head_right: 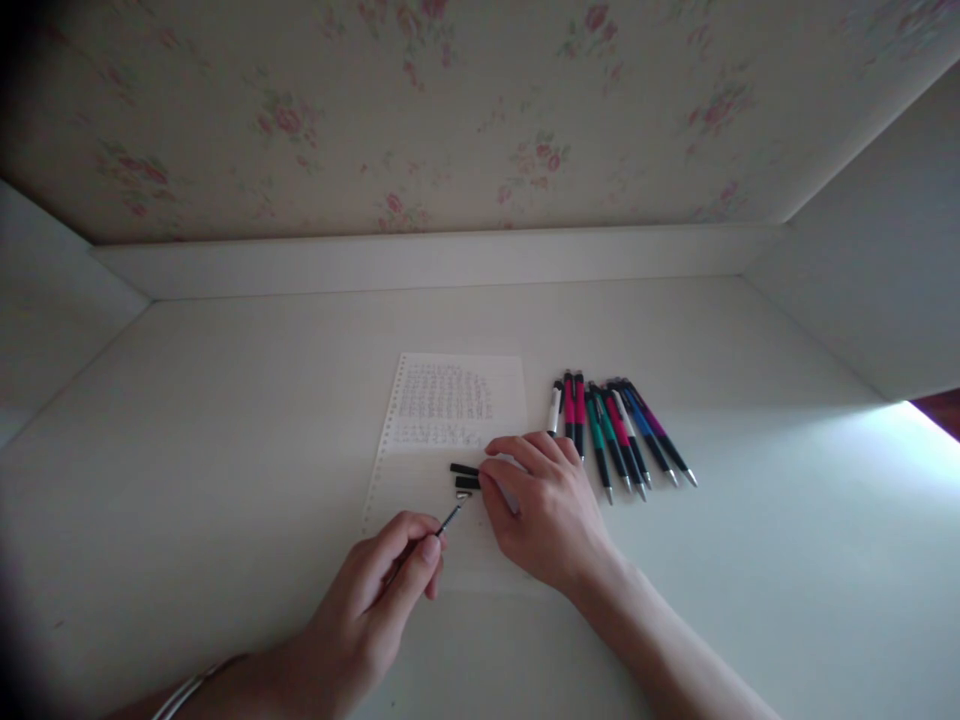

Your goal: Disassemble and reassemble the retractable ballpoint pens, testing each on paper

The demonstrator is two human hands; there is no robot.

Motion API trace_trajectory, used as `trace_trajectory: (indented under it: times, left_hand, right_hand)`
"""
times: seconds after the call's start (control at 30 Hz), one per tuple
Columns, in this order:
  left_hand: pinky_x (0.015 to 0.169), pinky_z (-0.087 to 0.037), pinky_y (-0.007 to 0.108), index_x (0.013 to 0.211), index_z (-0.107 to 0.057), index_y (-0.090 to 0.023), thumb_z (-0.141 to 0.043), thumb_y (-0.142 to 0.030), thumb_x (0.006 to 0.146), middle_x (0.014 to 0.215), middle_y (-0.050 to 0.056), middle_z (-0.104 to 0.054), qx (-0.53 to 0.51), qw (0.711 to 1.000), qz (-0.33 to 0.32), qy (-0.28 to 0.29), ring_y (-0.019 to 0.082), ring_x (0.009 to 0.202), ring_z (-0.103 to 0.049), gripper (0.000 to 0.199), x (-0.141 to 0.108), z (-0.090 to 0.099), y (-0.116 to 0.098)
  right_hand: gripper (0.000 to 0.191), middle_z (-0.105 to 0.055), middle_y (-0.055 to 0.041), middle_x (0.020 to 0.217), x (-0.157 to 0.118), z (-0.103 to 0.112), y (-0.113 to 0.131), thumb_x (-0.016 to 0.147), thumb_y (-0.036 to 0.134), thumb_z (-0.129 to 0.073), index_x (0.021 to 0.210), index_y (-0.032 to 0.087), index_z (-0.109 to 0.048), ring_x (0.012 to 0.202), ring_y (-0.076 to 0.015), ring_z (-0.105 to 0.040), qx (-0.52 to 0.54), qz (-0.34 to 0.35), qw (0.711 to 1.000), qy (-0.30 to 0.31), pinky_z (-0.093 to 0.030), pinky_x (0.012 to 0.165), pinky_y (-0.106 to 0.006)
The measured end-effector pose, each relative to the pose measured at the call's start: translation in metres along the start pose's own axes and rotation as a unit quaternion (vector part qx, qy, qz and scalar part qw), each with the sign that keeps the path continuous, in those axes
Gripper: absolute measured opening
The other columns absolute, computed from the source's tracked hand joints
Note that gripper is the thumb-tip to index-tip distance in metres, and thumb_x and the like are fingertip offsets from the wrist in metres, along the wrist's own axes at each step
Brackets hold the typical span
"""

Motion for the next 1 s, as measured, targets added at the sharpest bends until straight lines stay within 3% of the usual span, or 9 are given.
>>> trace_trajectory:
  times: [0.27,0.4,0.47,0.53,0.6,0.67,0.83,1.0]
  left_hand:
    - [0.062,-0.037,0.027,0.088,-0.053,-0.021,-0.037,-0.046,0.108,0.07,-0.002,-0.053,-0.003,1.0,-0.002,0.002,0.014,0.064,-0.049,0.035,-0.001,-0.001,0.002]
    - [0.063,-0.037,0.027,0.086,-0.052,-0.021,-0.037,-0.046,0.108,0.07,-0.002,-0.051,-0.012,1.0,0.002,-0.005,0.014,0.063,-0.049,0.036,0.0,0.0,0.002]
    - [0.063,-0.036,0.027,0.086,-0.052,-0.021,-0.038,-0.045,0.108,0.069,-0.003,-0.051,-0.016,1.0,0.001,-0.01,0.014,0.064,-0.048,0.035,0.0,0.0,0.002]
    - [0.062,-0.035,0.027,0.086,-0.052,-0.021,-0.039,-0.044,0.108,0.069,-0.003,-0.049,-0.02,1.0,-0.001,-0.008,0.014,0.064,-0.046,0.034,0.001,-0.001,0.002]
    - [0.063,-0.035,0.027,0.086,-0.052,-0.021,-0.039,-0.042,0.107,0.069,-0.004,-0.049,-0.021,1.0,-0.005,-0.008,0.014,0.064,-0.046,0.033,0.002,-0.002,0.002]
    - [0.063,-0.035,0.027,0.086,-0.052,-0.021,-0.039,-0.039,0.107,0.069,-0.003,-0.05,-0.017,1.0,-0.006,-0.01,0.014,0.064,-0.047,0.031,0.002,-0.002,0.002]
    - [0.062,-0.034,0.027,0.081,-0.049,-0.022,-0.039,-0.039,0.107,0.068,-0.004,-0.047,-0.005,1.0,-0.005,-0.005,0.014,0.062,-0.045,0.033,0.002,-0.001,0.002]
    - [0.063,-0.034,0.027,0.079,-0.048,-0.022,-0.037,-0.039,0.108,0.067,-0.004,-0.046,0.002,1.0,-0.002,-0.008,0.014,0.063,-0.045,0.035,0.001,-0.001,0.002]
  right_hand:
    - [0.016,-0.078,-0.0083,0.098,0.003,-0.001,0.0,0.095,0.02,-0.061,0.091,0.021,-0.076,0.089,-0.0253,-0.066,0.027,-0.004,1.0,0.002,-0.049,0.081,-0.042]
    - [0.015,-0.078,-0.0088,0.094,0.001,0.005,0.0,0.097,0.022,-0.06,0.094,0.021,-0.075,0.088,-0.0247,-0.068,0.13,-0.049,0.99,-0.034,-0.053,0.08,-0.042]
    - [0.014,-0.079,-0.0084,0.096,-0.001,0.006,0.0,0.097,0.028,-0.062,0.101,0.023,-0.074,0.088,-0.0233,-0.071,0.249,-0.12,0.961,-0.03,-0.057,0.077,-0.038]
    - [0.021,-0.08,-0.0079,0.099,-0.005,0.004,0.003,0.094,0.034,-0.068,0.112,0.024,-0.071,0.088,-0.022,-0.075,0.392,-0.184,0.901,0.005,-0.06,0.074,-0.035]
    - [0.031,-0.082,-0.0069,0.097,-0.007,0.0,0.009,0.088,0.033,-0.076,0.117,0.024,-0.069,0.086,-0.0205,-0.077,0.503,-0.207,0.838,0.039,-0.062,0.075,-0.033]
    - [0.031,-0.082,-0.0048,0.091,-0.006,-0.002,0.013,0.084,0.028,-0.08,0.113,0.024,-0.07,0.082,-0.0182,-0.078,0.554,-0.21,0.804,0.049,-0.062,0.076,-0.03]
    - [0.021,-0.082,-0.0027,0.084,-0.004,-0.003,0.015,0.083,0.021,-0.081,0.104,0.024,-0.076,0.078,-0.0146,-0.077,0.563,-0.214,0.798,0.016,-0.062,0.075,-0.024]
    - [0.018,-0.082,-0.0014,0.086,-0.007,-0.002,0.002,0.084,0.025,-0.081,0.102,0.029,-0.079,0.078,-0.0131,-0.076,0.555,-0.247,0.793,-0.05,-0.061,0.07,-0.019]
Point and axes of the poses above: each hand's wrist, its own x-axis towards the middle knuckle, its own z-axis out of the back of the hand, y = z × x, the point moved 3 cm from there along x, towards the middle knuckle
